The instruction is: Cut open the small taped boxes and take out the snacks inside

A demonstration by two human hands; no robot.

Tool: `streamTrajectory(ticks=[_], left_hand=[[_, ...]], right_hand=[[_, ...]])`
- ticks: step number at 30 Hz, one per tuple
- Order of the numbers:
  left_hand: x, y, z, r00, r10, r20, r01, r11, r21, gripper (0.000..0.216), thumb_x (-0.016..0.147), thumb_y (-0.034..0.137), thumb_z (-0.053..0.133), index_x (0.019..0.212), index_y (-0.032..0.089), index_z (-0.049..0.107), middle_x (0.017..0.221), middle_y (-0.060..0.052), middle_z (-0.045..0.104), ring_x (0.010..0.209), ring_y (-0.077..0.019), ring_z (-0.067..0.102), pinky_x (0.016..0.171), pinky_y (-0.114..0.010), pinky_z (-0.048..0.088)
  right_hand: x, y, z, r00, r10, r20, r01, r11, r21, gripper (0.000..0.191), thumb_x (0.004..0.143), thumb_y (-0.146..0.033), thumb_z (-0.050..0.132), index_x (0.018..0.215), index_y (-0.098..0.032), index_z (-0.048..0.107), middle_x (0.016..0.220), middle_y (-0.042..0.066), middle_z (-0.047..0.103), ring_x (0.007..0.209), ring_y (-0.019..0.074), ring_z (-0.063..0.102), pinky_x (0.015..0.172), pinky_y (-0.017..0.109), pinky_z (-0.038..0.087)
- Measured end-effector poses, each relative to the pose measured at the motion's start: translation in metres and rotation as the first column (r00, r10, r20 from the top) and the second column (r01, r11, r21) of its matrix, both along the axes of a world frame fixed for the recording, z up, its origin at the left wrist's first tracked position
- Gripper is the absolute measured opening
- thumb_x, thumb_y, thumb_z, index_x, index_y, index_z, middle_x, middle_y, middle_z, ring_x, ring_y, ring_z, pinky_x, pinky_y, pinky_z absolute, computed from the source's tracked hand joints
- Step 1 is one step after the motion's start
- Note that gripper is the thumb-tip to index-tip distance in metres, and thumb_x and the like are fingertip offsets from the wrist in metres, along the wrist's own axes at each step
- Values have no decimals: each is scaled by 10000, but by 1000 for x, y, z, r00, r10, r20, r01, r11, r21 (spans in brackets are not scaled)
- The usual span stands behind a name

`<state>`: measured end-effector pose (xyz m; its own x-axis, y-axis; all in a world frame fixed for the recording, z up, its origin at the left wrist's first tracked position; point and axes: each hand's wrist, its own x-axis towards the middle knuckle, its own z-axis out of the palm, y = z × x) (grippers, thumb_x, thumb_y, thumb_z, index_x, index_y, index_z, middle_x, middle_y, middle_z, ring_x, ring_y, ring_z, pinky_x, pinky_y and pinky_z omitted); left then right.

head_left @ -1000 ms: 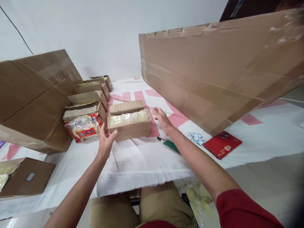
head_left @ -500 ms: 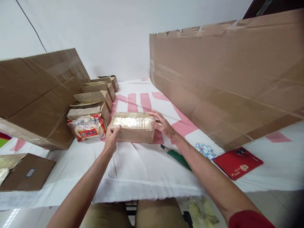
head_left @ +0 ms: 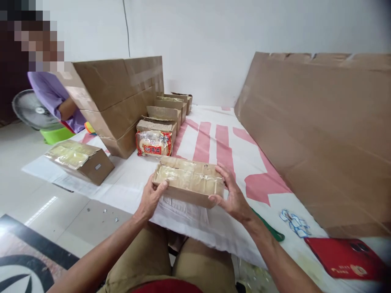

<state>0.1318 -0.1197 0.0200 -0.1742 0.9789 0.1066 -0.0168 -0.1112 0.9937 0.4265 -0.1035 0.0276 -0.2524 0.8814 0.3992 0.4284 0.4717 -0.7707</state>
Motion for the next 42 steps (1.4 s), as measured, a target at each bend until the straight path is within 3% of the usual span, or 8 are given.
streamTrajectory(ticks=[5, 13, 19, 23, 27, 31, 37, 42], left_hand=[[-72, -2, -3, 982, 186, -28, -186, 982, 26, 649, 777, 635, 780, 1223, 169, 713, 1204, -117, 761, 1211, -351, 655, 1077, -464, 486], [-138, 67, -16, 920, 392, -25, -391, 920, 31, 650, 756, 707, 734, 1136, 181, 682, 1213, -134, 725, 1220, -341, 633, 1092, -492, 482], [-132, 57, -50, 895, 446, -21, -446, 895, 21, 831, 745, 555, 818, 1431, 200, 512, 1569, -185, 477, 1465, -374, 457, 1219, -518, 368], [-119, 67, -62, 902, 429, -52, -428, 903, 32, 708, 785, 477, 771, 1378, 162, 546, 1420, -186, 600, 1353, -341, 572, 1180, -502, 433], [-115, 81, -62, 891, 441, -104, -436, 897, 65, 689, 816, 414, 724, 1410, 130, 519, 1433, -221, 591, 1367, -356, 564, 1157, -527, 451], [-132, 37, -46, 871, 447, -203, -421, 893, 162, 708, 769, 371, 776, 1409, 175, 543, 1579, -216, 476, 1501, -386, 418, 1214, -576, 369], [-240, -20, -11, 499, 748, -438, -510, 662, 550, 673, 872, 354, 694, 1489, 218, 464, 1621, -181, 421, 1527, -335, 380, 1236, -539, 333], [-339, 26, 8, 518, 817, -252, -784, 572, 244, 793, 810, 412, 731, 1507, 172, 439, 1612, -202, 406, 1492, -336, 414, 1219, -475, 363]], right_hand=[[-70, 22, -5, 983, 170, 73, -175, 982, 66, 1139, 748, -548, 880, 1663, -310, 246, 1748, 161, 208, 1610, 394, 227, 1241, 603, 366], [-172, 119, -28, 987, 161, -5, -159, 977, 143, 1100, 713, -371, 881, 1629, -214, 295, 1707, 215, 259, 1602, 381, 245, 1278, 602, 284], [-165, 111, -72, 994, 51, -92, -50, 999, 14, 1142, 737, -491, 859, 1656, -255, 223, 1679, 208, 339, 1526, 384, 396, 1109, 608, 507], [-165, 105, -95, 987, 30, -155, -57, 984, -172, 993, 751, -534, 817, 1583, -211, 383, 1529, 215, 546, 1327, 367, 615, 984, 554, 596], [-167, 107, -92, 986, 57, -158, -89, 976, -199, 894, 780, -542, 758, 1528, -162, 449, 1457, 222, 612, 1250, 352, 672, 1010, 572, 580], [-146, 73, -87, 995, -85, -44, 78, 985, -153, 708, 811, -567, 724, 1397, -187, 604, 1368, 184, 696, 1184, 350, 710, 995, 557, 596], [-156, 1, -82, 998, 42, 41, -38, 995, -93, 266, 951, -409, 598, 1080, -259, 776, 1047, 90, 812, 906, 278, 776, 802, 417, 667], [-238, 2, -73, 939, 341, 37, -338, 939, -65, 376, 930, -262, 590, 1286, -245, 711, 1285, 113, 752, 1145, 282, 737, 947, 437, 648]])
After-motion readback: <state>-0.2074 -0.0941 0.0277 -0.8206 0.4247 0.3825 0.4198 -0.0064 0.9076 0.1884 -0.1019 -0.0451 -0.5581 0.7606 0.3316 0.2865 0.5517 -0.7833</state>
